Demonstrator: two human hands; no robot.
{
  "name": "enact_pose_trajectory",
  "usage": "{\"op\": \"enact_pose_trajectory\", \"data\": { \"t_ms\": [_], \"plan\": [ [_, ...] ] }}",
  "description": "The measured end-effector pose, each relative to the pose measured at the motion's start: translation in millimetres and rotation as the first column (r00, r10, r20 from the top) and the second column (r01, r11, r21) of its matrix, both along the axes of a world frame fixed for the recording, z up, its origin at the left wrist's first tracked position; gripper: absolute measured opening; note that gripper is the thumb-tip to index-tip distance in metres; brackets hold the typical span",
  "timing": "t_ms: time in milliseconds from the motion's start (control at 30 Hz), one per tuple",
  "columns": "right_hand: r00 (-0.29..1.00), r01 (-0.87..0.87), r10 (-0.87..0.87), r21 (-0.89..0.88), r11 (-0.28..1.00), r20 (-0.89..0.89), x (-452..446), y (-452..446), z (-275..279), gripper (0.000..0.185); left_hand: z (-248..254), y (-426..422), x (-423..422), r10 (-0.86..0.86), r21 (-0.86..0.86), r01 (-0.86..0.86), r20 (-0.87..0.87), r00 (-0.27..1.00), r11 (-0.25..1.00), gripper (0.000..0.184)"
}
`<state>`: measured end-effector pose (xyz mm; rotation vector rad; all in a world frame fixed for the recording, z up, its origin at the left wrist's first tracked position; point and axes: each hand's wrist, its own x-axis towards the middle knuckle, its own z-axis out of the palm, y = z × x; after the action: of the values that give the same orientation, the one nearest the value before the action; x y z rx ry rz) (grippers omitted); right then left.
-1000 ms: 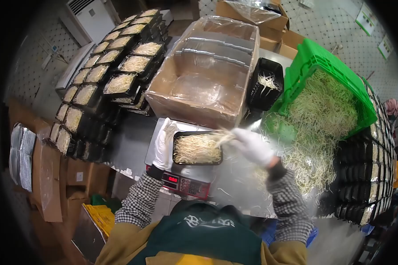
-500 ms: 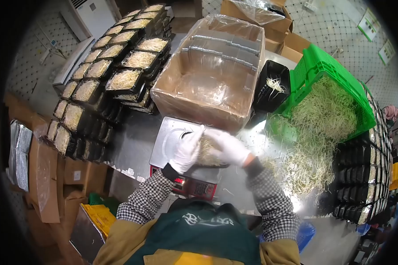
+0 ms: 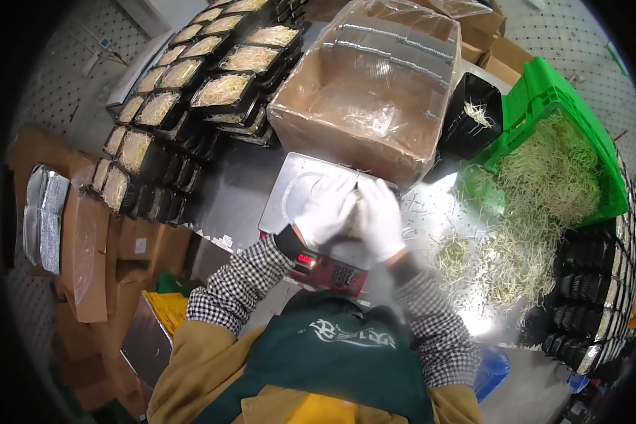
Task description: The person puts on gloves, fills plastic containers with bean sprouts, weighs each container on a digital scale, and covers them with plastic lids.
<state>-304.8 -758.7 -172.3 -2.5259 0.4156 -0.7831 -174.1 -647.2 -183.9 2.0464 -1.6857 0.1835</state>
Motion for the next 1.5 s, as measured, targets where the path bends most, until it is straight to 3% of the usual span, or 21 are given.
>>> {"op": "enact_pose_trajectory", "data": {
  "t_ms": [33,67,100,167,300,433,467,567,633,700,800,833,867,967,1067,1200,1267,1333,1433,1467,1500],
  "plan": [
    [1.000,0.007,-0.007,-0.031,0.999,0.007,0,11,3,0.036,0,-1,-10,0.025,-0.081,-0.035,-0.113,0.993,0.996,0.042],
    [0.999,0.042,-0.043,-0.068,0.997,-0.012,1,22,5,0.033,-10,-2,-12,0.022,-0.172,-0.031,-0.054,0.998,0.985,0.041],
    [0.997,0.079,-0.076,-0.171,0.982,0.028,1,19,-3,0.033,-14,1,-15,0.007,-0.168,-0.024,-0.101,0.995,0.985,0.040],
    [0.998,0.036,-0.043,-0.156,0.987,-0.042,-1,22,-8,0.036,-16,3,-14,-0.030,-0.167,-0.002,-0.193,0.981,0.986,0.038],
    [0.959,-0.152,0.193,0.193,0.969,-0.210,-9,-13,12,0.047,-10,0,-13,0.026,-0.101,-0.044,-0.171,0.985,0.994,0.034],
    [0.941,-0.200,0.264,0.281,0.939,-0.213,-23,-36,7,0.031,-9,2,-15,0.025,-0.050,-0.032,-0.143,0.989,0.998,0.032],
    [0.968,-0.117,0.177,0.301,0.947,-0.179,-21,-36,8,0.021,-9,0,-13,0.029,-0.034,-0.034,-0.124,0.992,0.999,0.027],
    [0.951,-0.206,0.269,0.332,0.920,-0.154,-38,-64,23,0.021,-7,-1,-13,0.028,-0.011,-0.030,-0.167,0.986,0.999,0.030],
    [0.956,-0.149,0.220,0.328,0.933,-0.191,-58,-89,41,0.016,-8,-1,-12,0.023,-0.035,-0.030,-0.188,0.982,0.999,0.028],
    [0.795,-0.008,0.143,0.226,0.974,-0.589,-97,-136,23,0.026,-6,-1,-12,0.019,-0.026,-0.026,-0.214,0.977,0.999,0.028],
    [0.856,-0.064,0.044,-0.022,0.998,-0.515,-95,-107,60,0.054,-1,-3,-11,0.005,-0.012,-0.007,-0.222,0.975,1.000,0.028],
    [0.882,-0.077,0.139,0.153,0.985,-0.451,-86,-95,52,0.081,0,-3,-10,0.001,-0.009,-0.003,-0.223,0.975,1.000,0.029],
    [0.927,-0.105,0.172,0.210,0.972,-0.332,-72,-69,55,0.084,-1,-3,-9,0.001,-0.009,-0.003,-0.211,0.978,1.000,0.029],
    [0.949,-0.030,0.071,0.137,0.990,-0.307,-48,-27,40,0.079,-5,-5,-5,-0.012,-0.022,0.007,-0.194,0.981,1.000,0.022],
    [0.765,-0.025,-0.012,-0.047,0.999,-0.644,-47,-25,24,0.057,-5,-5,0,-0.031,-0.024,0.027,-0.190,0.981,0.999,0.021],
    [0.967,-0.014,0.042,0.112,0.994,-0.251,-78,-53,29,0.024,-2,-4,0,-0.043,-0.026,0.039,-0.180,0.983,0.999,0.026],
    [0.962,0.003,0.046,0.180,0.984,-0.268,-102,-81,47,0.023,12,1,1,-0.050,0.029,0.055,-0.154,0.987,0.998,0.031],
    [0.862,0.269,-0.090,0.299,0.915,-0.499,-141,-114,56,0.024,29,3,6,-0.064,0.061,0.070,-0.093,0.994,0.996,0.040],
    [0.898,0.276,-0.130,0.309,0.910,-0.420,-176,-129,49,0.029,73,8,20,-0.169,0.123,0.182,-0.106,0.980,0.976,0.040],
    [0.889,0.318,-0.172,0.300,0.899,-0.424,-184,-132,46,0.029,82,8,29,-0.163,0.110,0.191,-0.225,0.961,0.975,0.040],
    [0.880,0.355,-0.211,0.294,0.887,-0.427,-185,-131,46,0.028,88,8,41,-0.164,0.058,0.182,-0.234,0.958,0.982,0.042]
  ]
}}
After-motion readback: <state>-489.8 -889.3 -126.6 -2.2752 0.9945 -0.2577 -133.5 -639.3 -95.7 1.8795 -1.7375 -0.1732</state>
